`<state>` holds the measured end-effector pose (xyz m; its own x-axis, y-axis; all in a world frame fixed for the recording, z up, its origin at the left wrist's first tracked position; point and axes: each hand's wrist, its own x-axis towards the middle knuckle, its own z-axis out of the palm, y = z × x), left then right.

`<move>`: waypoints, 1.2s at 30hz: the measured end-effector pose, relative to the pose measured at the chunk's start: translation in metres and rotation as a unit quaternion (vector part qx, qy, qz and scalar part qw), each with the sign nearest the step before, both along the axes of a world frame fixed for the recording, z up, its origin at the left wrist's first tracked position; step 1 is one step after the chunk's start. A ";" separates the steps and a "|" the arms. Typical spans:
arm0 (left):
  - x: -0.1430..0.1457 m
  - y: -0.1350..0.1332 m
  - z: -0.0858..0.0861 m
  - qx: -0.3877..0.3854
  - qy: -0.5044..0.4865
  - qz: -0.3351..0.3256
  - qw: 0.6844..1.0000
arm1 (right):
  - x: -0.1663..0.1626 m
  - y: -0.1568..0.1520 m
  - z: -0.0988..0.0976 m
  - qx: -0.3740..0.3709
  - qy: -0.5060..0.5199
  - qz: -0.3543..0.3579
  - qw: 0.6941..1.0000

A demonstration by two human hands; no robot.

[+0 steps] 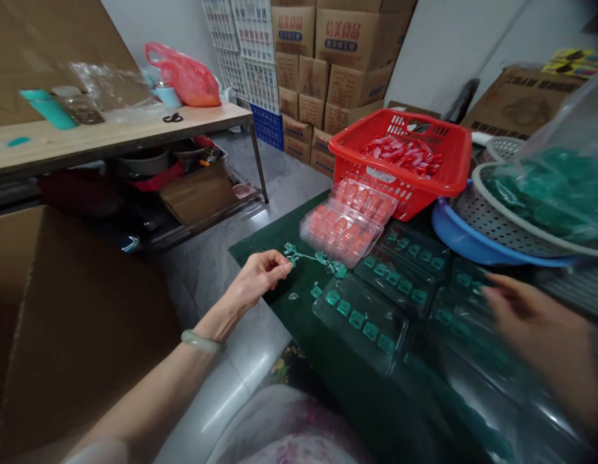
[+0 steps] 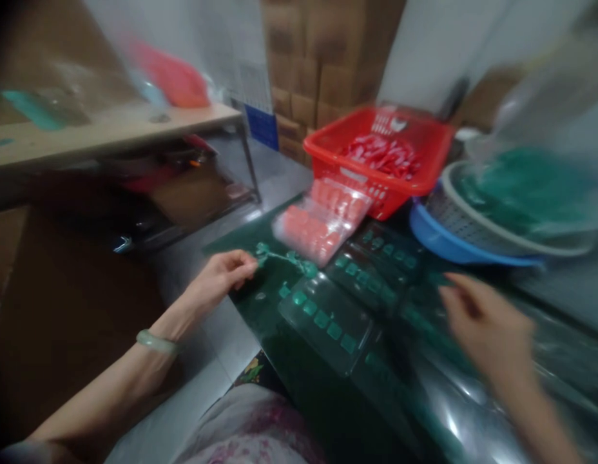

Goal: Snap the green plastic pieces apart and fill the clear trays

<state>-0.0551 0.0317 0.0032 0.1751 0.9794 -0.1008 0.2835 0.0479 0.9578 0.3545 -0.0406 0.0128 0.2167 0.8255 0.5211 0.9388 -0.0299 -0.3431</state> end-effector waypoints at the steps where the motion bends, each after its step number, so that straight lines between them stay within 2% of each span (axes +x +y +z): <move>1: 0.003 -0.002 0.003 -0.053 -0.068 -0.012 0.996 | -0.039 0.002 0.007 -0.012 0.016 0.057 0.998; 2: 0.005 -0.003 0.005 -0.091 -0.124 -0.025 0.988 | -0.075 0.004 0.013 -0.018 0.043 0.118 0.992; 4: 0.007 -0.005 0.006 -0.117 -0.179 -0.042 0.976 | -0.134 0.012 0.020 -0.058 0.094 0.235 0.966; 5: 0.005 -0.005 0.006 -0.108 -0.170 -0.039 0.979 | -0.154 0.018 0.020 -0.072 0.094 0.262 0.958; 7: 0.000 -0.003 0.005 -0.045 -0.064 -0.025 0.997 | -0.173 0.032 0.017 -0.091 0.080 0.271 0.955; 8: -0.003 -0.002 0.004 0.013 0.025 -0.014 1.000 | -0.174 0.039 0.013 -0.091 0.073 0.256 0.960; 9: -0.004 -0.001 0.005 0.080 0.123 0.000 0.989 | -0.172 0.046 0.010 -0.089 0.070 0.236 0.965; 11: -0.001 0.003 0.007 0.212 0.284 0.011 0.935 | -0.162 0.057 0.004 -0.081 0.068 0.201 0.974; 13: 0.012 0.007 0.010 0.300 0.355 -0.036 0.885 | -0.154 0.061 0.001 -0.078 0.064 0.187 0.977; 16: 0.043 0.015 0.013 0.348 0.385 -0.176 0.836 | -0.154 0.057 0.003 -0.077 0.061 0.191 0.977; 18: 0.062 0.022 0.010 0.354 0.412 -0.209 0.813 | -0.157 0.051 0.005 -0.080 0.057 0.193 0.976; 20: 0.073 0.028 0.005 0.346 0.422 -0.211 0.811 | -0.158 0.044 0.006 -0.086 0.053 0.190 0.977; 21: 0.075 0.030 0.002 0.339 0.415 -0.209 0.818 | -0.157 0.042 0.006 -0.087 0.052 0.187 0.977; 22: 0.075 0.031 0.001 0.325 0.390 -0.201 0.838 | -0.156 0.040 0.006 -0.088 0.053 0.185 0.977; 25: 0.067 0.033 0.002 0.257 0.264 -0.150 0.917 | -0.153 0.037 0.004 -0.083 0.070 0.188 0.976; 27: 0.058 0.033 0.006 0.203 0.183 -0.115 0.955 | -0.154 0.037 0.002 -0.078 0.093 0.201 0.972; 29: 0.048 0.034 0.009 0.172 0.146 -0.104 0.969 | -0.158 0.039 -0.001 -0.075 0.124 0.213 0.966; 32: 0.033 0.035 0.009 0.032 -0.035 -0.073 0.996 | -0.171 0.043 -0.006 -0.092 0.176 0.229 0.953; 34: 0.025 0.034 0.007 -0.070 -0.159 -0.055 0.983 | -0.182 0.046 -0.010 -0.113 0.210 0.248 0.939; 36: 0.019 0.033 0.007 -0.118 -0.212 -0.054 0.969 | -0.195 0.049 -0.012 -0.132 0.237 0.275 0.922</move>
